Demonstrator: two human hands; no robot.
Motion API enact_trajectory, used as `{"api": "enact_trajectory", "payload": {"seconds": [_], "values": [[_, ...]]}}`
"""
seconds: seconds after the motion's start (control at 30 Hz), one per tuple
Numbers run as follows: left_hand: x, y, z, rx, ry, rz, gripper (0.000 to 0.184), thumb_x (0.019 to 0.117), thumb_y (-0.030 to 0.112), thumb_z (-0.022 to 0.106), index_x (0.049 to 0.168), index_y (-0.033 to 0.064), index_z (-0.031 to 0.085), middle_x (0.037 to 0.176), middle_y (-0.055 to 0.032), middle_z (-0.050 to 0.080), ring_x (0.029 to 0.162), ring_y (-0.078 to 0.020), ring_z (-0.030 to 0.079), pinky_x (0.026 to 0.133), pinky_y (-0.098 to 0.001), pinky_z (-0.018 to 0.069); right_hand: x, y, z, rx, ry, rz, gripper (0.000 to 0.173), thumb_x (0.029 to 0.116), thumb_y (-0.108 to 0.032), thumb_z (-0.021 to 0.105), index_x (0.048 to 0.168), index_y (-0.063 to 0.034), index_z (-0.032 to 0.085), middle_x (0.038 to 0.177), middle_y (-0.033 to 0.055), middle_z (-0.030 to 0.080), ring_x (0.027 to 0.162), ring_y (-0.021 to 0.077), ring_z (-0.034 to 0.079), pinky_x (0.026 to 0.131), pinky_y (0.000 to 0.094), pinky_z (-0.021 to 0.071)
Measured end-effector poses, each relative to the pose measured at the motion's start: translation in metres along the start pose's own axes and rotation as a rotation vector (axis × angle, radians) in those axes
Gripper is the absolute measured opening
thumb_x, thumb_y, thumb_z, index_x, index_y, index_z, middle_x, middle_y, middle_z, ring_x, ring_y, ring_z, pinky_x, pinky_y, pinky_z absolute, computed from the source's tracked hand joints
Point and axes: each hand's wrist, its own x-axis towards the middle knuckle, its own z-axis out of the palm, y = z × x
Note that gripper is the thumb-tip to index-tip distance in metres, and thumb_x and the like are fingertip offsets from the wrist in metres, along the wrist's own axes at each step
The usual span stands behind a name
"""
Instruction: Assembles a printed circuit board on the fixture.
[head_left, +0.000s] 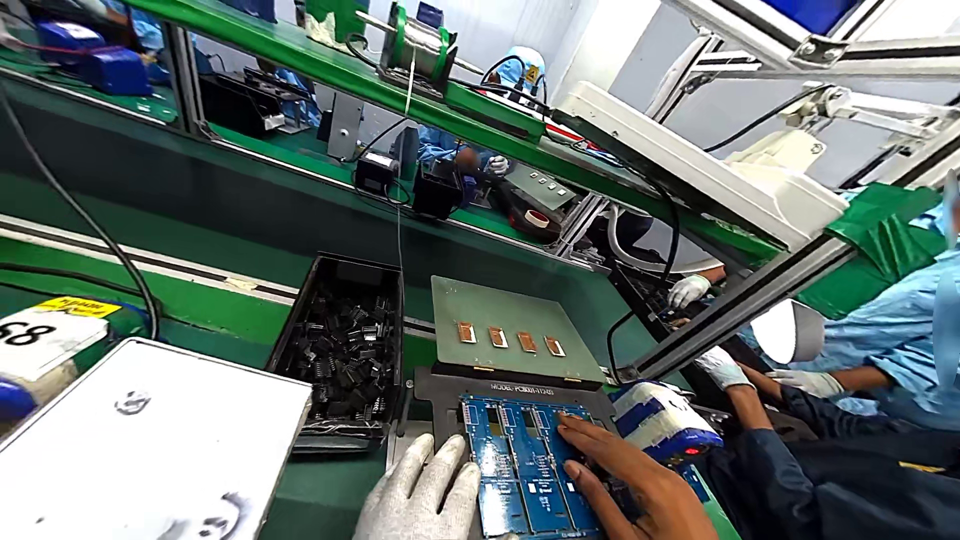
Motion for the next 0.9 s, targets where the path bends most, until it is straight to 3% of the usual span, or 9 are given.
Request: {"api": "enact_trajectory", "payload": {"seconds": [0.13,0.33,0.63,0.9], "values": [[0.0,0.002,0.002,-0.009,-0.021,-0.011,0.059,0.0979,0.057,0.055,0.135,0.0141,0.068,0.15,-0.0065,0.057,0.143,-0.0364,0.045,0.113,-0.0574,0.0375,0.01,-0.001,0.003,0.042,-0.006,-0.026,0.034,0.1035,-0.025,0.062,0.132,-0.0074,0.07,0.142,0.0113,0.064,0.137,0.0231,0.057,0.115,0.0436,0.0474],[0.0,0.003,0.0,-0.01,0.015,0.011,0.055,0.0984,0.053,0.056,0.132,0.0112,0.069,0.145,-0.01,0.061,0.137,-0.0373,0.052,0.111,-0.0563,0.0418,0.021,0.002,-0.002,0.091,-0.128,-0.112,0.03,0.1051,-0.023,0.059,0.128,-0.0095,0.074,0.138,0.0091,0.068,0.138,0.0247,0.056,0.118,0.0459,0.0453],[-0.001,0.005,0.001,0.012,0.0,-0.003,0.057,0.1004,0.053,0.052,0.14,0.013,0.064,0.148,-0.0064,0.058,0.14,-0.0343,0.049,0.113,-0.054,0.0393,0.022,0.0,0.002,0.073,-0.089,-0.15,0.03,0.1059,-0.02,0.056,0.128,-0.0091,0.074,0.139,0.008,0.067,0.138,0.0228,0.057,0.117,0.0435,0.0466],[0.0,0.004,0.002,0.009,0.009,0.001,0.056,0.1004,0.053,0.052,0.137,0.0127,0.066,0.147,-0.0061,0.059,0.139,-0.0342,0.05,0.111,-0.0537,0.0411,0.042,0.001,0.01,0.14,-0.134,-0.213,0.035,0.1083,-0.023,0.05,0.134,-0.0109,0.07,0.145,0.0062,0.063,0.137,0.0188,0.057,0.116,0.0415,0.0485]]}}
